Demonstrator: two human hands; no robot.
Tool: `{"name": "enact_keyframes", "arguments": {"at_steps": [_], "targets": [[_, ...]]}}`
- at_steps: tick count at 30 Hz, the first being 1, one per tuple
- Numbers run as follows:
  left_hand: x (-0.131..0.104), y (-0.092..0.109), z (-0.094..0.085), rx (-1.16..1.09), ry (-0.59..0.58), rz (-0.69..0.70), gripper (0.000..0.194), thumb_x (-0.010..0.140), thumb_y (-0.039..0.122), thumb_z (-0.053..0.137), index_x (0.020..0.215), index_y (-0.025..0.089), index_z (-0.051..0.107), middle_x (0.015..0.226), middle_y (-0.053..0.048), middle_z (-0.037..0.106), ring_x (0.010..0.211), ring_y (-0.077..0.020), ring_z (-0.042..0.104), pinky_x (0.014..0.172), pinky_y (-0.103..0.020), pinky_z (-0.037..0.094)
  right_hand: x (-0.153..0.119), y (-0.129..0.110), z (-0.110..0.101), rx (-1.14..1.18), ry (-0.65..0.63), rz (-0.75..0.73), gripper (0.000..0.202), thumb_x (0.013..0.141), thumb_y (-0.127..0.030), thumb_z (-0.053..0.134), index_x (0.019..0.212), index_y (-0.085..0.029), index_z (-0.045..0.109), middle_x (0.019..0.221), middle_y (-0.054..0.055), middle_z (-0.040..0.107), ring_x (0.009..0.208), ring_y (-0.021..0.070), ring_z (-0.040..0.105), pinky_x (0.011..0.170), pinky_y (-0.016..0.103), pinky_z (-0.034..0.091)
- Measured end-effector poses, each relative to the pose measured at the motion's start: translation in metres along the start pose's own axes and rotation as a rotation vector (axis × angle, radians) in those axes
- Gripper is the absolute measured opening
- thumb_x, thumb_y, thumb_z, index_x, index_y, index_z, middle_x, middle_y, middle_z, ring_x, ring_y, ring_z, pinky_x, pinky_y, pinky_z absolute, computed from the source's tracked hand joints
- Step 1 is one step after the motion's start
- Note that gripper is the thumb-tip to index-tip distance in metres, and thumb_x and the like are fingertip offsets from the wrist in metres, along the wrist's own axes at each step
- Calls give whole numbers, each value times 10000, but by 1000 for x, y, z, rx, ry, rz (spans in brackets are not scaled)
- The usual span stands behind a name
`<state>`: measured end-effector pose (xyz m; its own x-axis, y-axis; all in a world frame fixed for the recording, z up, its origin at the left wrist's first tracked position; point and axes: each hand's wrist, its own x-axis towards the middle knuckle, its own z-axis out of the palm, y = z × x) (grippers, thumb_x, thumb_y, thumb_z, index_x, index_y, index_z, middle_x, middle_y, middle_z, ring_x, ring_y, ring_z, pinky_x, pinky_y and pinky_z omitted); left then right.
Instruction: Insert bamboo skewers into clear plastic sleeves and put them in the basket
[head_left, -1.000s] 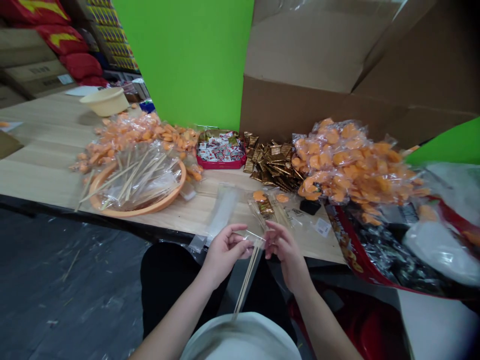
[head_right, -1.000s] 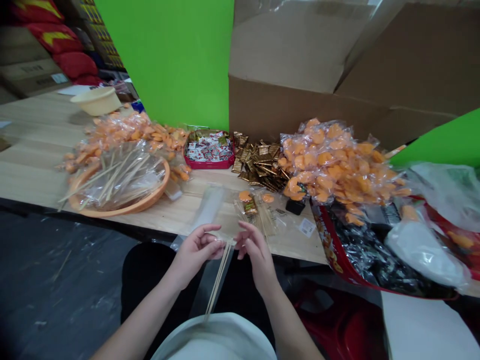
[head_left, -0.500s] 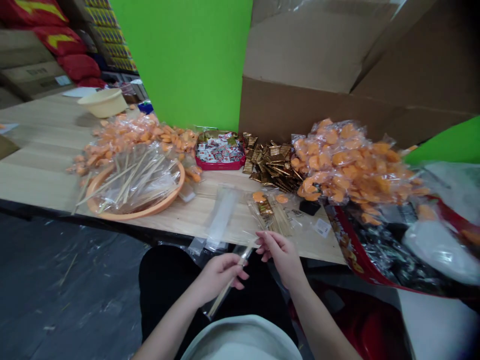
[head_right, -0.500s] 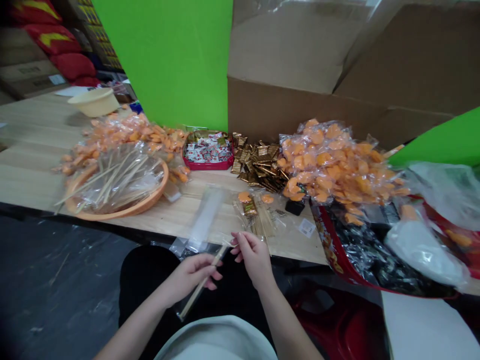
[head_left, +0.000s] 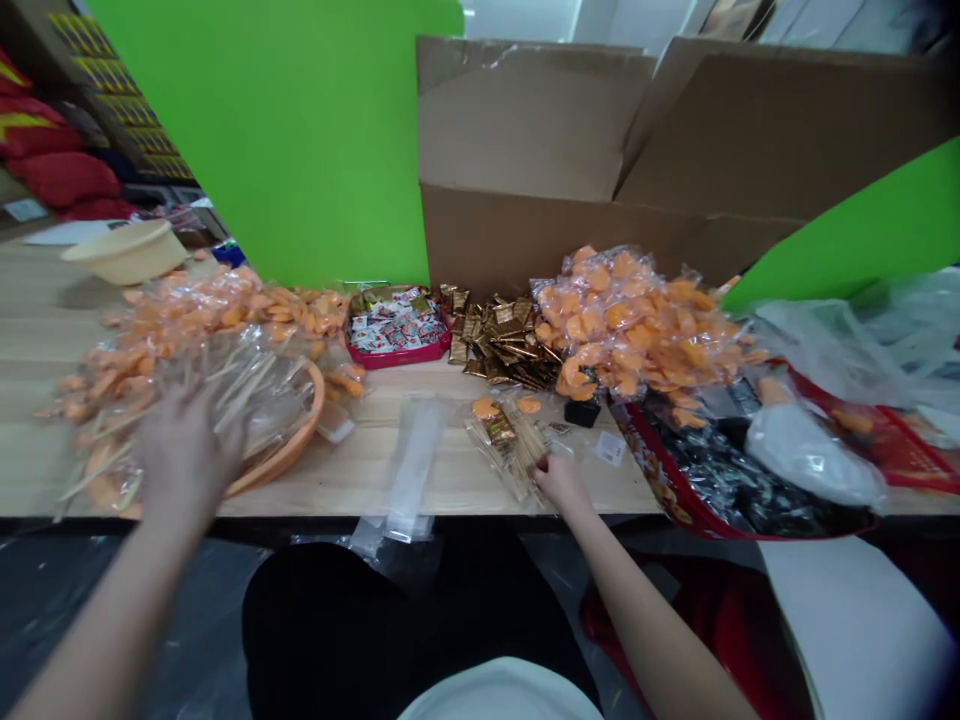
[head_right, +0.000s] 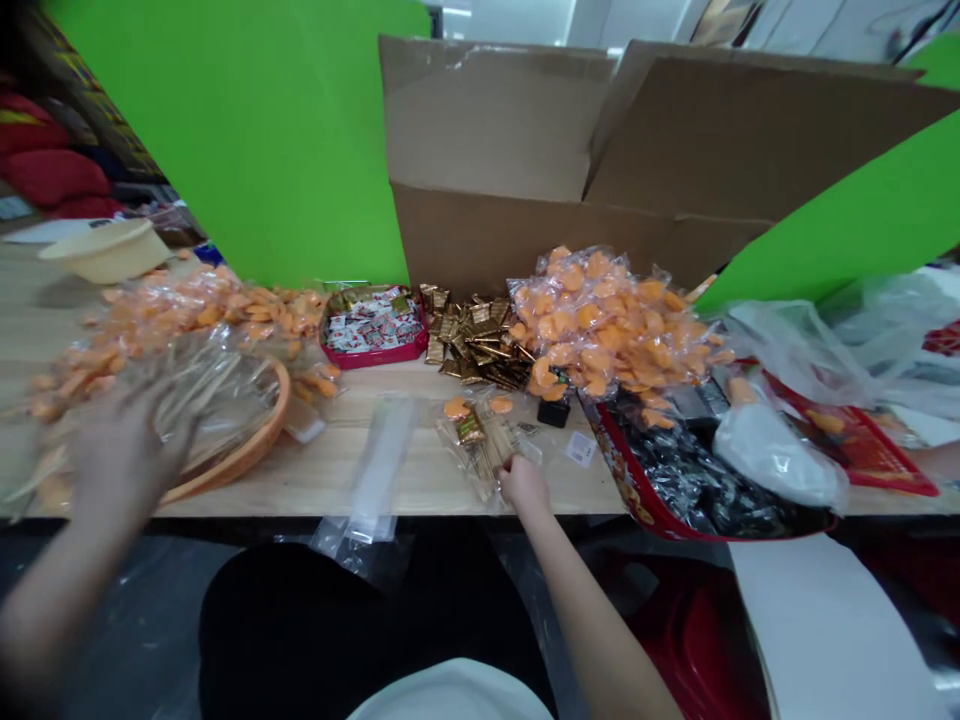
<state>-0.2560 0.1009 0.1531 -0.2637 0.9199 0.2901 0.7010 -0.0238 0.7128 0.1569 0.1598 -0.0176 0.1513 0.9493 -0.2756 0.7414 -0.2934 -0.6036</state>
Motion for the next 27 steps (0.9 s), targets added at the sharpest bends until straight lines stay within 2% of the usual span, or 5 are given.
{"name": "enact_keyframes", "arguments": {"at_steps": [6,10,19,24,27], "targets": [[-101,-3,118,49,-37,72,287,827,332,482,1030,191,628,1154,-103,589,1135,-266,500,984,-432,370,7,20,-13,-25,-201,91,188,837,-290,536,776,-130,613,712,37,617,641,131,574,585,255,449],[-140,8,161,-120,-231,14,250,840,294,478,1013,229,647,1095,-69,637,1085,-227,545,976,-390,386,-2,33,-17,-41,-307,169,263,882,-340,495,1033,-136,560,958,43,608,774,133,600,679,318,514],[-148,33,169,-349,-326,-85,223,809,301,515,953,250,678,1042,-60,664,1025,-229,575,956,-401,392,-10,26,-4,56,-357,222,293,871,-314,518,1114,-151,535,1103,69,569,922,181,583,776,380,501],[-153,29,168,-370,-344,-164,221,790,323,533,936,251,682,1032,-52,668,1023,-235,572,957,-400,384,-26,27,-31,276,-409,247,183,856,-297,494,819,-129,556,700,-3,565,527,79,520,456,195,405],[-161,39,182,-490,-433,-282,229,783,351,546,932,241,681,1023,-59,671,1004,-231,579,943,-383,391,-58,22,-42,451,-484,245,194,834,-324,457,742,-161,508,620,-29,517,457,59,473,395,162,320]]}}
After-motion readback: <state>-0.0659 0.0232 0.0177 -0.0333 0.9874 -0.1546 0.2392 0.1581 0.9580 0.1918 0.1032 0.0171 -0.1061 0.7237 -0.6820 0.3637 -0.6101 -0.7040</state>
